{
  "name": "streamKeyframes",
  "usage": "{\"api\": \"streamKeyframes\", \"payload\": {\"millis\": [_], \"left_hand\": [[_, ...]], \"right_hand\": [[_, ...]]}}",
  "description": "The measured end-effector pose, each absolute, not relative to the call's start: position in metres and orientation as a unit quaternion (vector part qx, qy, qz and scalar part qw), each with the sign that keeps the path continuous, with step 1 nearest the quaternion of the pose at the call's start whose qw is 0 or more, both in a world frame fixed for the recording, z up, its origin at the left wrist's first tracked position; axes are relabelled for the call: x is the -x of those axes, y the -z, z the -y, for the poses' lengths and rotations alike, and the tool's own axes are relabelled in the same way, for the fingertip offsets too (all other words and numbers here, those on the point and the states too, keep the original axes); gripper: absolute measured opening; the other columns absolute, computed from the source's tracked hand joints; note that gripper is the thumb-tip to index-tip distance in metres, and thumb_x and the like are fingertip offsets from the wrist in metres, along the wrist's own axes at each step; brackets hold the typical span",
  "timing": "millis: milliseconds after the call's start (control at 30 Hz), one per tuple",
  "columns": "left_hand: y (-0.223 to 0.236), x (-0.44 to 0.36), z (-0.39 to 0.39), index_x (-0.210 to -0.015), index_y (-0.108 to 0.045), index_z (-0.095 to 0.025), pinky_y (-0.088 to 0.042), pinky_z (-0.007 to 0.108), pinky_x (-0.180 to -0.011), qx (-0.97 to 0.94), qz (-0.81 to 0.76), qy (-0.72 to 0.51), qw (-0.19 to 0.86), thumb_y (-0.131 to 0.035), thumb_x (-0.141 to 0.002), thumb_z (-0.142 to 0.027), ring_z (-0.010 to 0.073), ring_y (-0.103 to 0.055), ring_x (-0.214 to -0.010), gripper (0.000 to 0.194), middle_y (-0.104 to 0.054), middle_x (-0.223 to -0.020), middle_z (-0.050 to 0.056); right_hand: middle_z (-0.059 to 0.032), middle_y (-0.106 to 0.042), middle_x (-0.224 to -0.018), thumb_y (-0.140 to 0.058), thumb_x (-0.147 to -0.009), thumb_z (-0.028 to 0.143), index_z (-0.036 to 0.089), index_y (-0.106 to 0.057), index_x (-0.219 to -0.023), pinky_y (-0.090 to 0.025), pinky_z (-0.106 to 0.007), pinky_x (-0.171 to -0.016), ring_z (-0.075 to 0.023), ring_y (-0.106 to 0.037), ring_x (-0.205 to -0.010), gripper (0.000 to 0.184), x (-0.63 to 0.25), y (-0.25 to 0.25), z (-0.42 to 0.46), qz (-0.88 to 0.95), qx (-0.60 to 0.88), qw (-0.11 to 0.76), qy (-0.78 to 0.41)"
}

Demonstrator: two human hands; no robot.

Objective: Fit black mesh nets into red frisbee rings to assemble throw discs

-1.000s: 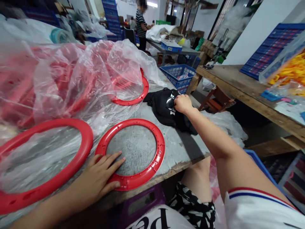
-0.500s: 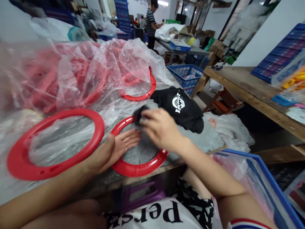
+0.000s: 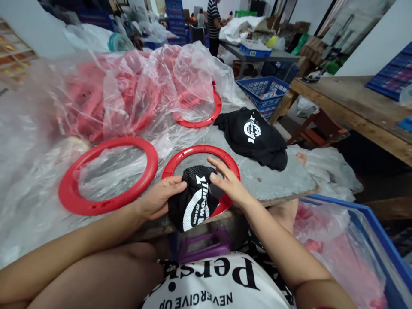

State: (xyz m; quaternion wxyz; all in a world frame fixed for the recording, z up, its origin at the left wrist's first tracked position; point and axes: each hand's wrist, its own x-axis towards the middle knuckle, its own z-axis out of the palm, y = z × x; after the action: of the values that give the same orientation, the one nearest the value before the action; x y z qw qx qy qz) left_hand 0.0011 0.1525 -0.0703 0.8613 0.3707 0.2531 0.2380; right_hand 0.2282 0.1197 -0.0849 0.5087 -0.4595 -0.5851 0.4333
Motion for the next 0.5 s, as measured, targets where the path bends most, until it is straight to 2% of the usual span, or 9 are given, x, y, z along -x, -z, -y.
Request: {"api": "streamKeyframes", "payload": {"millis": [67,133,167,233,367,433,500], "left_hand": [[0.07,0.001,-0.149,-0.098,-0.075,-0.012,-0.057,0.027,-0.079,-0.379,-0.24,-0.215,0.867,-0.085,-0.076,-0.038,0.0174,-0.073,-0.076,0.035,-0.078,-0.089,0.01],[0.07,0.005,-0.145,-0.099,-0.075,-0.013,-0.056,0.026,-0.079,-0.385,-0.229,-0.197,0.872,-0.085,-0.076,-0.039,0.0164,-0.072,-0.077,0.036,-0.078,-0.09,0.01],[0.069,0.008,-0.143,-0.1,-0.075,-0.013,-0.056,0.025,-0.08,-0.386,-0.223,-0.187,0.875,-0.085,-0.076,-0.039,0.0161,-0.072,-0.078,0.037,-0.078,-0.091,0.01],[0.064,0.015,-0.14,-0.101,-0.075,-0.014,-0.055,0.026,-0.081,-0.392,-0.208,-0.15,0.884,-0.084,-0.076,-0.043,0.0161,-0.072,-0.079,0.04,-0.078,-0.092,0.009],[0.052,0.025,-0.144,-0.104,-0.075,-0.015,-0.054,0.03,-0.082,-0.5,-0.161,-0.013,0.851,-0.081,-0.075,-0.057,0.0212,-0.07,-0.088,0.051,-0.076,-0.1,0.01],[0.054,0.025,-0.152,-0.101,-0.075,-0.014,-0.053,0.031,-0.081,-0.565,-0.199,-0.023,0.8,-0.077,-0.077,-0.061,0.022,-0.068,-0.089,0.053,-0.075,-0.097,0.009],[0.062,0.023,-0.163,-0.101,-0.073,-0.014,-0.051,0.031,-0.083,-0.586,-0.27,-0.091,0.759,-0.071,-0.082,-0.063,0.021,-0.067,-0.09,0.052,-0.074,-0.097,0.009]], "right_hand": [[-0.0087,-0.068,-0.129,-0.076,-0.08,0.062,0.025,-0.07,-0.121,-0.047,-0.041,-0.106,-0.0257,-0.061,-0.123,0.055,-0.227,0.092,-0.12,0.537,0.428,0.493,-0.534],[-0.0055,-0.074,-0.096,-0.084,-0.074,0.055,0.02,-0.074,-0.095,-0.054,-0.032,-0.084,-0.0192,-0.068,-0.09,0.042,-0.228,0.091,-0.114,0.494,0.419,0.472,-0.599],[-0.0029,-0.071,-0.082,-0.087,-0.071,0.05,0.018,-0.071,-0.084,-0.052,-0.028,-0.073,-0.0155,-0.065,-0.075,0.039,-0.23,0.086,-0.109,0.477,0.416,0.465,-0.619],[0.001,-0.063,-0.068,-0.088,-0.071,0.047,0.017,-0.063,-0.074,-0.046,-0.023,-0.06,-0.0107,-0.056,-0.06,0.039,-0.234,0.071,-0.098,0.469,0.397,0.462,-0.639],[0.0014,-0.059,-0.069,-0.076,-0.085,0.043,0.017,-0.06,-0.079,-0.039,-0.021,-0.055,-0.0098,-0.051,-0.06,0.032,-0.241,0.039,-0.085,0.606,0.375,0.38,-0.589],[0.0014,-0.059,-0.073,-0.07,-0.09,0.038,0.017,-0.06,-0.082,-0.039,-0.022,-0.059,-0.0107,-0.051,-0.065,0.025,-0.24,0.035,-0.091,0.684,0.429,0.333,-0.487],[0.0022,-0.058,-0.073,-0.066,-0.093,0.035,0.018,-0.059,-0.084,-0.037,-0.023,-0.062,-0.0113,-0.051,-0.067,0.02,-0.236,0.039,-0.102,0.73,0.482,0.291,-0.387]]}}
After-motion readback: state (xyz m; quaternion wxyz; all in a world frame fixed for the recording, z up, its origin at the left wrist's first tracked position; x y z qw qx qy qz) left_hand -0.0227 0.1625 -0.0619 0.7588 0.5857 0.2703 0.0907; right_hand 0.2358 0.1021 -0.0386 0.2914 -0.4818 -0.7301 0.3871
